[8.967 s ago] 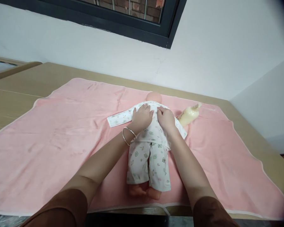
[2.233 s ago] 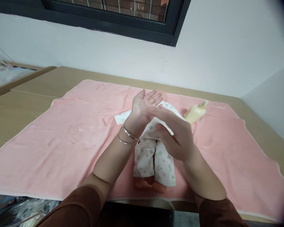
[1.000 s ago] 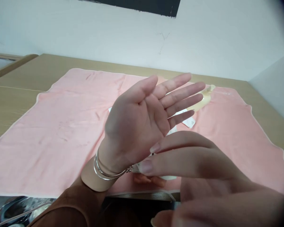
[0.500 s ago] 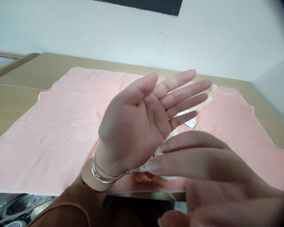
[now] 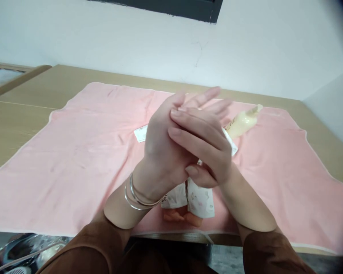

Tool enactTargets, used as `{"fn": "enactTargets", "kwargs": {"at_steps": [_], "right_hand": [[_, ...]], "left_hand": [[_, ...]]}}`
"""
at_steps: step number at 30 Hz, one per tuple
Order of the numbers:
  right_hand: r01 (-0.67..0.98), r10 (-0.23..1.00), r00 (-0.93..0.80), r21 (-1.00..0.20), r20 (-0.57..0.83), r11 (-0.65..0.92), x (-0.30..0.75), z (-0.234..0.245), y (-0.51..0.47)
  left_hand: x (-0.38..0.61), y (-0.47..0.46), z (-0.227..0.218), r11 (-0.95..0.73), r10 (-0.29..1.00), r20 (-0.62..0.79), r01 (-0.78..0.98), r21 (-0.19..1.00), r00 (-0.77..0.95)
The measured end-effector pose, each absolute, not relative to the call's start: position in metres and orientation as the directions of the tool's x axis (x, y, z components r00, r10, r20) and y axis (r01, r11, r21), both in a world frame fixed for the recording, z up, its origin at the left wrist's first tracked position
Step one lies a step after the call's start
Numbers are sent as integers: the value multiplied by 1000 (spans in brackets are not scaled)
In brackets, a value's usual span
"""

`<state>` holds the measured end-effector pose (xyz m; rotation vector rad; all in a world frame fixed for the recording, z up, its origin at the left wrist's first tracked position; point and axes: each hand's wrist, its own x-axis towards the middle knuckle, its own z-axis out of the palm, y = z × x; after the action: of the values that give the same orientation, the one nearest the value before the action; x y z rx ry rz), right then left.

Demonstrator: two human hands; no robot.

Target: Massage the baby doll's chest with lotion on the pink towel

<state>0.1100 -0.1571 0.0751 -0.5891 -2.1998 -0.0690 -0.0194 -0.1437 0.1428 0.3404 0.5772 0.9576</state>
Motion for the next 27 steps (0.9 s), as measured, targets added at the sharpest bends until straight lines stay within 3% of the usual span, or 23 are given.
{"fn": "enactTargets", "kwargs": {"at_steps": [1, 5, 8, 11, 13, 15, 18, 20, 23, 25, 27], "right_hand": [[395, 341, -540, -127, 770, 910, 109, 73, -143], [585, 603, -490, -276, 629, 763, 110, 55, -103], [569, 646, -478, -350, 596, 744, 118, 29, -73], [637, 778, -422, -458, 467, 620, 131, 1, -43], [708, 837, -402, -453, 372, 541, 140, -13, -29], [746, 857, -406, -426, 317, 511, 149, -22, -19], [813, 912, -309, -424, 269, 400, 157, -25, -14], [886, 970, -143, -411, 198, 215, 155, -22, -17], [948, 994, 40, -319, 105, -5, 139, -15, -30], [964, 993, -20, -260, 117, 50, 127, -12, -39], [947, 969, -192, -229, 157, 224, 121, -11, -43]], "left_hand": [[-17, -140, 142, 494, 869, -279, -683, 538, 409], [-2, -119, 129, 274, 961, -167, -718, 640, 218], [11, -91, 105, 125, 992, -92, -710, 693, 86], [18, -55, 64, 45, 997, -77, -657, 753, -20], [20, -33, 32, -81, 994, 32, -532, 843, -102], [21, -17, 5, -169, 980, 136, -256, 952, -142], [25, -7, -19, -192, 967, 183, -36, 981, -180], [26, -8, -22, -188, 960, 171, -58, 980, -224], [24, -6, -17, -116, 957, 37, -263, 958, -288], [19, -1, -13, -49, 954, -90, -444, 895, -287], [13, 5, -13, 1, 949, -178, -561, 828, -260]]}}
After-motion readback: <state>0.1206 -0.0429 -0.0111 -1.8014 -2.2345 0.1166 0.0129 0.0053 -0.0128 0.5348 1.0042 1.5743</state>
